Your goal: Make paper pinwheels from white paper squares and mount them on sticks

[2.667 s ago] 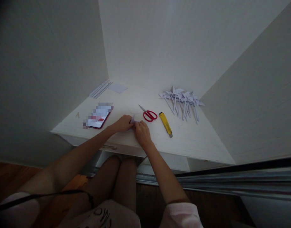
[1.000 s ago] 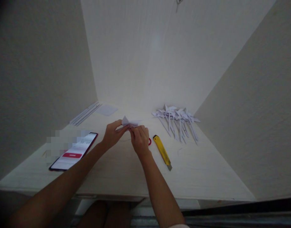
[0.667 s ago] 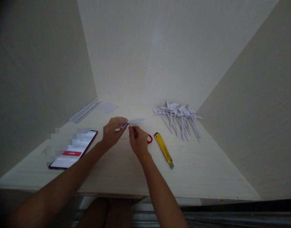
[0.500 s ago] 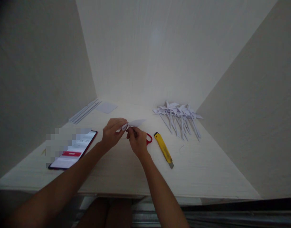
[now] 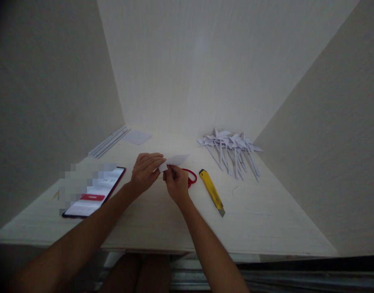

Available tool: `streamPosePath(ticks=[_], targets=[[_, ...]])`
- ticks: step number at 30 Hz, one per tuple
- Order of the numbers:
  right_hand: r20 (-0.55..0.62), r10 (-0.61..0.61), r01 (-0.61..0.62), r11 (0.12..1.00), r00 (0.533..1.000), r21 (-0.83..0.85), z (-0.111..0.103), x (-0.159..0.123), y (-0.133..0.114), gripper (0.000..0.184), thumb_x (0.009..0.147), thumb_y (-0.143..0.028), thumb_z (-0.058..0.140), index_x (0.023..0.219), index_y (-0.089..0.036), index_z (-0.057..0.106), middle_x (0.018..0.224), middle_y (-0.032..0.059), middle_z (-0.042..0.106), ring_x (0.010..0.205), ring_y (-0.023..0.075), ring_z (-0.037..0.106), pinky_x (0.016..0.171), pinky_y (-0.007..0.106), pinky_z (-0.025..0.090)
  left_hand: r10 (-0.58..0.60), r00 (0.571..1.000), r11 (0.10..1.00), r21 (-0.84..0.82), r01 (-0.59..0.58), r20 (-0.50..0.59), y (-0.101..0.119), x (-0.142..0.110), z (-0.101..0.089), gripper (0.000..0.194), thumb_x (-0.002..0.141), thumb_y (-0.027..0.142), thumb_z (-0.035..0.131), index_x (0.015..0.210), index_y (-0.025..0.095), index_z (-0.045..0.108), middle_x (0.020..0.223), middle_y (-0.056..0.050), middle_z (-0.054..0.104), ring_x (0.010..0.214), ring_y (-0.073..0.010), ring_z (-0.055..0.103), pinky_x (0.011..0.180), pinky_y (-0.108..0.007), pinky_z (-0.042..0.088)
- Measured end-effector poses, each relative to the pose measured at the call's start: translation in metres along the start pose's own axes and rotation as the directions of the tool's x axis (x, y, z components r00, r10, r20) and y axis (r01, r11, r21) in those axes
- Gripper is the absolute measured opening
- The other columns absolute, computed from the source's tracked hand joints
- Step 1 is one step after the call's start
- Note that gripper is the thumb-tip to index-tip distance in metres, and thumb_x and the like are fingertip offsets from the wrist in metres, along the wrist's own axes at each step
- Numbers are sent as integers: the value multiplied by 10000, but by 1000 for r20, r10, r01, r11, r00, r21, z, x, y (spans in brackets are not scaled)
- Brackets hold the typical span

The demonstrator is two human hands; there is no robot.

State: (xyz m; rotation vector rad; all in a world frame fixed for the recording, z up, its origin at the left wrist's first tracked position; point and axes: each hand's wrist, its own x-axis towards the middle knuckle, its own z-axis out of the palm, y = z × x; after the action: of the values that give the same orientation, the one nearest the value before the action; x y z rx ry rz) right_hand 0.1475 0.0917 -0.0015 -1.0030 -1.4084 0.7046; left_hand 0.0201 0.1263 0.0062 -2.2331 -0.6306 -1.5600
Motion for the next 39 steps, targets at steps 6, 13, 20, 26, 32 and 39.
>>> streamPosePath(ticks=[6,13,20,26,32,39], targets=[[21,66,-67,996,998,60,0,0,1,220,769,-318,492,616,-164,526,471,-38,449,400,66,370,390,199,285,7,999,999,40,-8,32,0,0,-3,169,815,144,487,967,167,559,900,-73,676,917,-175,616,788,-336,432],[51,151,-158,965,987,211,3,3,3,199,741,-311,518,606,-165,534,449,-47,424,397,63,352,388,192,282,5,1000,1000,-4,-5,22,-2,-2,-1,171,800,134,518,965,151,560,894,-91,670,923,-186,611,784,-334,443],[-4,53,-53,998,999,13,2,2,8,202,763,-275,476,595,-167,503,468,-41,442,406,70,376,397,198,285,42,999,999,11,-43,17,-1,-1,-2,199,788,111,518,984,129,548,882,-100,670,922,-188,607,780,-325,437],[-16,-146,129,918,989,-376,-16,15,8,214,797,-245,427,639,-165,547,536,-9,528,486,105,471,495,218,364,-80,984,995,76,68,161,2,1,-4,313,785,93,469,1078,187,525,1023,-67,656,1026,-199,568,892,-405,268],[185,-278,332,733,943,-594,-41,24,6,192,777,-122,402,674,-168,557,622,27,578,584,138,517,558,234,397,-204,957,979,51,198,204,-4,3,-7,310,812,76,435,1058,221,555,997,-47,648,969,-174,569,801,-376,235],[350,-258,423,706,901,-568,-39,21,4,172,827,-108,420,813,-149,586,730,52,600,658,142,546,625,237,424,-202,945,975,-38,218,257,-7,0,1,105,834,213,518,879,214,613,851,-7,651,823,-138,573,742,-334,270]])
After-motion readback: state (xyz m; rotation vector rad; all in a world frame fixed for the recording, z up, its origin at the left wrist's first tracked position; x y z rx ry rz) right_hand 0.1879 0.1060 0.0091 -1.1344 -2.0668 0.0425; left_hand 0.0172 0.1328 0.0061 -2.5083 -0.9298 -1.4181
